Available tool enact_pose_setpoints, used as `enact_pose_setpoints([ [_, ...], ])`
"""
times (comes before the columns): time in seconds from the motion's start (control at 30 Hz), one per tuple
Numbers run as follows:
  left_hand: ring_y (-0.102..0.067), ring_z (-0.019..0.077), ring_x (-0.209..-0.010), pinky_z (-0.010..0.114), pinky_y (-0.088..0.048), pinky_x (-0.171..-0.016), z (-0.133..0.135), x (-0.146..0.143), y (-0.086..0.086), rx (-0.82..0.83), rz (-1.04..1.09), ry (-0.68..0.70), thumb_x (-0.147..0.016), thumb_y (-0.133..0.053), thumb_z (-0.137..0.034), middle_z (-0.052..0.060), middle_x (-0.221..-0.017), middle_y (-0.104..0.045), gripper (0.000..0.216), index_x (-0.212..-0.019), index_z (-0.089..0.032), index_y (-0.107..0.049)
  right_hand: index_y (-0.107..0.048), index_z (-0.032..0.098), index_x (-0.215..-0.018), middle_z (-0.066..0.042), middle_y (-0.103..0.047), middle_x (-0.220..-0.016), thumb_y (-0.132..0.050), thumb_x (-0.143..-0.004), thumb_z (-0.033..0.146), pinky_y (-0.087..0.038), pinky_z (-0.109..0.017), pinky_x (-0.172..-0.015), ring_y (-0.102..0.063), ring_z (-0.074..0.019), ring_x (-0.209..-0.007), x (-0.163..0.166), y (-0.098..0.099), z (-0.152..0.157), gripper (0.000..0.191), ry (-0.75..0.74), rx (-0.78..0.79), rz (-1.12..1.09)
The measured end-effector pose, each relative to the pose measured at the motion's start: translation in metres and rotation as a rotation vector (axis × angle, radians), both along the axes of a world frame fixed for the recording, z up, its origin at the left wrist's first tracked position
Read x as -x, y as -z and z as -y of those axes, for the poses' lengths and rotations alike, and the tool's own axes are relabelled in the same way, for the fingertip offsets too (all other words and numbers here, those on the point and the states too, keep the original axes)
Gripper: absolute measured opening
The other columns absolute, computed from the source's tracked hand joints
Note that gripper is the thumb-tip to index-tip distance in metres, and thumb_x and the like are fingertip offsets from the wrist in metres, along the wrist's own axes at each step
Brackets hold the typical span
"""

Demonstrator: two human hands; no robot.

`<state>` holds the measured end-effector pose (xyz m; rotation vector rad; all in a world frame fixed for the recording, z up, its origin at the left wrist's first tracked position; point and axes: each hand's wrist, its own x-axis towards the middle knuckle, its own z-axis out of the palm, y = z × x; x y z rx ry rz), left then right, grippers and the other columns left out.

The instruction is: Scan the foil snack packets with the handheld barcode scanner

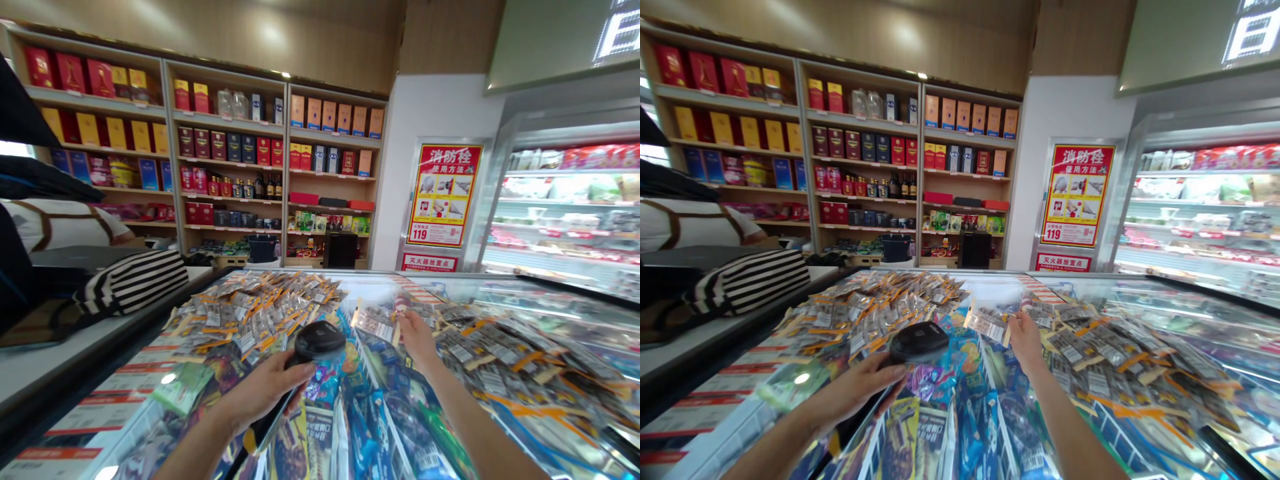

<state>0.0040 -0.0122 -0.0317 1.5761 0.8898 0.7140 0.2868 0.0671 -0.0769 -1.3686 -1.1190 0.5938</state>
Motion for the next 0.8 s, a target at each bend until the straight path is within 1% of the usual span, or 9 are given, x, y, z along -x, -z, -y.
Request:
enact_pose_setpoints([
  [0.1, -0.036, 0.0060, -0.038, 0.020, -0.027, -0.042, 0.000, -0.001, 0.001, 0.021, 0.002, 0.001, -0.066, -0.051, -0.047, -0.008, -0.044, -0.042, 0.031, -0.063, -0.017, -0.045, -0.046, 0.020, -0.075, 0.003, -0.051, -0.046, -0.040, -0.067, 0.039, -0.040, -0.025, -0.043, -0.051, -0.0152, -0.043, 0.000, 0.000, 0.000, 0.022, -0.013, -0.009, 0.025],
  [0.2, -0.037, 0.0064, -0.040, 0.020, -0.028, -0.044, 0.000, 0.000, 0.000, -0.003, -0.005, 0.031, -0.067, -0.052, -0.043, -0.007, -0.043, -0.043, 0.027, -0.064, -0.017, -0.046, -0.046, 0.019, -0.074, 0.003, -0.051, -0.047, -0.041, -0.067, 0.040, -0.040, -0.025, -0.044, -0.051, -0.0157, -0.045, 0.000, 0.000, -0.001, 0.023, -0.008, -0.019, 0.055],
  [0.33, -0.035, 0.0059, -0.039, 0.020, -0.027, -0.043, -0.001, 0.001, 0.002, -0.024, -0.024, 0.066, -0.070, -0.050, -0.038, -0.007, -0.042, -0.044, 0.022, -0.065, -0.017, -0.046, -0.047, 0.019, -0.075, 0.002, -0.051, -0.047, -0.040, -0.067, 0.040, -0.040, -0.025, -0.044, -0.051, -0.0156, -0.045, -0.002, 0.000, -0.001, 0.023, 0.007, -0.018, 0.072],
  [0.5, -0.035, 0.0060, -0.037, 0.020, -0.027, -0.042, -0.004, 0.001, 0.006, -0.022, -0.023, -0.014, -0.070, -0.049, -0.042, -0.008, -0.041, -0.041, 0.026, -0.062, -0.017, -0.045, -0.048, 0.018, -0.076, 0.002, -0.052, -0.047, -0.041, -0.068, 0.039, -0.040, -0.024, -0.042, -0.051, -0.0151, -0.043, 0.002, -0.004, 0.002, 0.024, -0.018, -0.022, 0.032],
  [0.6, -0.034, 0.0058, -0.036, 0.020, -0.028, -0.040, -0.006, 0.003, 0.005, -0.020, -0.016, -0.028, -0.069, -0.049, -0.044, -0.007, -0.042, -0.042, 0.028, -0.062, -0.017, -0.044, -0.050, 0.018, -0.077, 0.002, -0.051, -0.046, -0.042, -0.067, 0.038, -0.040, -0.024, -0.041, -0.050, -0.0149, -0.042, 0.002, -0.005, 0.001, 0.023, -0.025, -0.024, -0.013],
  [0.7, -0.035, 0.0059, -0.035, 0.020, -0.027, -0.039, -0.009, 0.008, 0.003, 0.003, -0.001, -0.095, -0.069, -0.048, -0.046, -0.007, -0.043, -0.044, 0.030, -0.064, -0.017, -0.044, -0.050, 0.018, -0.080, -0.001, -0.055, -0.051, -0.043, -0.066, 0.035, -0.043, -0.026, -0.043, -0.053, -0.0160, -0.045, -0.013, -0.003, -0.003, 0.023, 0.069, 0.002, -0.092],
  [0.77, -0.036, 0.0064, -0.034, 0.020, -0.027, -0.037, -0.013, 0.012, 0.002, 0.019, 0.018, -0.177, -0.067, -0.048, -0.049, -0.006, -0.043, -0.044, 0.032, -0.063, -0.017, -0.044, -0.051, 0.016, -0.083, -0.004, -0.058, -0.058, -0.043, -0.065, 0.034, -0.045, -0.029, -0.047, -0.055, -0.0176, -0.049, -0.032, -0.004, -0.006, 0.027, 0.193, 0.036, -0.124],
  [0.8, -0.036, 0.0066, -0.034, 0.020, -0.027, -0.036, -0.015, 0.013, 0.002, 0.026, 0.023, -0.218, -0.066, -0.049, -0.050, -0.006, -0.043, -0.044, 0.033, -0.062, -0.018, -0.044, -0.053, 0.015, -0.084, -0.006, -0.059, -0.061, -0.043, -0.065, 0.034, -0.045, -0.030, -0.050, -0.056, -0.0188, -0.052, -0.044, -0.004, -0.007, 0.029, 0.278, 0.051, -0.100],
])
